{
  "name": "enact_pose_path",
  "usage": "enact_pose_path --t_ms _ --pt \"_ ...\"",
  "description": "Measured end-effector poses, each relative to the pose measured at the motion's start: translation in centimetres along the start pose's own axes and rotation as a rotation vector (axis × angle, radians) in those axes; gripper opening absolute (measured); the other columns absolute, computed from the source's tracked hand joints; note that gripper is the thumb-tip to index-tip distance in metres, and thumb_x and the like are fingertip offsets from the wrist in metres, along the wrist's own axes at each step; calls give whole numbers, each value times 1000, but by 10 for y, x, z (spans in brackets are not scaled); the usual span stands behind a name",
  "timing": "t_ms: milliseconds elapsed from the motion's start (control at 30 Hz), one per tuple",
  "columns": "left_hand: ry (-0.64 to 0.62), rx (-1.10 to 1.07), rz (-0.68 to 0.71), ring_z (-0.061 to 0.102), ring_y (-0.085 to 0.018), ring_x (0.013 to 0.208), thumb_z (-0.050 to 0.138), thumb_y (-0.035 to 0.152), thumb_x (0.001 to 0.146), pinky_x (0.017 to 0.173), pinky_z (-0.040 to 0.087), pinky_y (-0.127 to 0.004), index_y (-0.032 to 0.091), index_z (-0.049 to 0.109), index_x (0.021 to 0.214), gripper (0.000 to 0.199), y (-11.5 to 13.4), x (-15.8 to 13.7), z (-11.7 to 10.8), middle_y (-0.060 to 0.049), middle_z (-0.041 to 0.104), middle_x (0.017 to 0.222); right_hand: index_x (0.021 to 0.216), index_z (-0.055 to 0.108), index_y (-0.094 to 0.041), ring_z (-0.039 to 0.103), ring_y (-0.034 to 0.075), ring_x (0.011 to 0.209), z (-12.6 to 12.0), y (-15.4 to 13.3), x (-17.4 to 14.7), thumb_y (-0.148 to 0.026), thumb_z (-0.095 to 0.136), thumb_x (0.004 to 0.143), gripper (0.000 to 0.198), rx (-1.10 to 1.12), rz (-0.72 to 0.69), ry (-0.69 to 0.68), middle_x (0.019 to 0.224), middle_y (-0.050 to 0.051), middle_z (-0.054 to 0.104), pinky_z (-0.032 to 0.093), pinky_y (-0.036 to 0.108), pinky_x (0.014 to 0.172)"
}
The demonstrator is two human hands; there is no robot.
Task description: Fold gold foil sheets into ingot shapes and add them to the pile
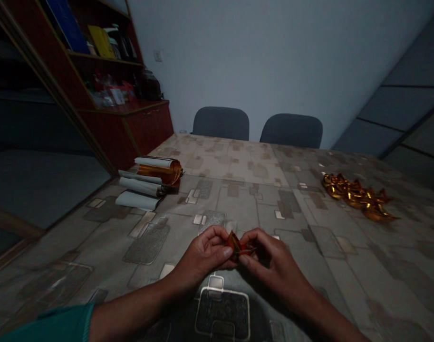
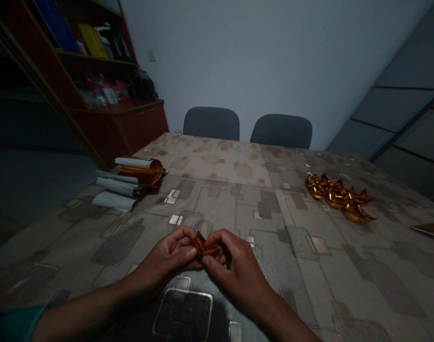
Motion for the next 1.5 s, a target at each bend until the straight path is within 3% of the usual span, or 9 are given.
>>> enact_pose_path --t_ms 167,267,433,633,967,1167,1367,1500 --pt "13 106 34 68 -18 85 87 21 67 77 52 -30 23 55 110 54 2 1 0 -3 64 99 88 63 -21 56 14 63 0 0 1 -23 61 84 5 20 0 -4 75 2 65 44 26 56" --pt "59 199 50 69 -20 88 85 18 66 79 51 -31 21 58 106 48 4 0 2 -4 65 99 89 63 -20 56 14 62 0 0 0 -22 60 84 6 -5 -7 -28 74 1 64 44 26 56" --pt "21 213 48 69 -22 90 82 18 71 83 50 -33 18 59 101 38 2 0 4 -6 70 95 89 64 -21 58 15 64 2 0 0 -20 62 82 8 -30 -38 -27 76 1 65 46 27 58" --pt "20 181 39 68 -22 96 84 20 70 84 50 -33 20 59 106 45 2 -1 2 -7 66 105 90 64 -22 58 15 63 0 -2 0 -21 60 85 7 -24 -44 -20 76 1 66 46 27 56" --pt "-24 49 17 69 -19 86 87 27 69 77 54 -32 20 57 108 50 3 1 2 -5 63 103 91 66 -22 58 15 63 -2 -1 -1 -24 58 89 8 37 -41 -36 75 2 66 46 28 56" --pt "-61 41 36 67 -13 72 82 28 77 70 52 -27 18 54 109 43 1 1 1 -4 64 97 113 62 -22 61 17 65 -2 3 -4 -30 52 94 22 101 17 -58 77 2 66 48 29 57" --pt "-55 36 33 68 -15 78 84 27 74 72 52 -27 17 55 105 44 -2 2 0 -4 64 97 95 65 -21 59 14 63 1 -4 -1 -21 56 90 10 40 -47 -74 75 1 68 45 27 56" --pt "-24 50 31 69 -17 85 87 27 70 76 52 -28 19 55 107 50 -1 2 1 -4 64 101 94 65 -22 59 15 64 2 -2 0 -17 58 87 11 -58 -78 -51 78 1 68 45 27 58"
Point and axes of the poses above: each hand's wrist, its own x-axis towards the middle knuckle, its own z-axis out of the palm, y = z × x, the point moved 2 cm from there along x, towards the middle knuckle
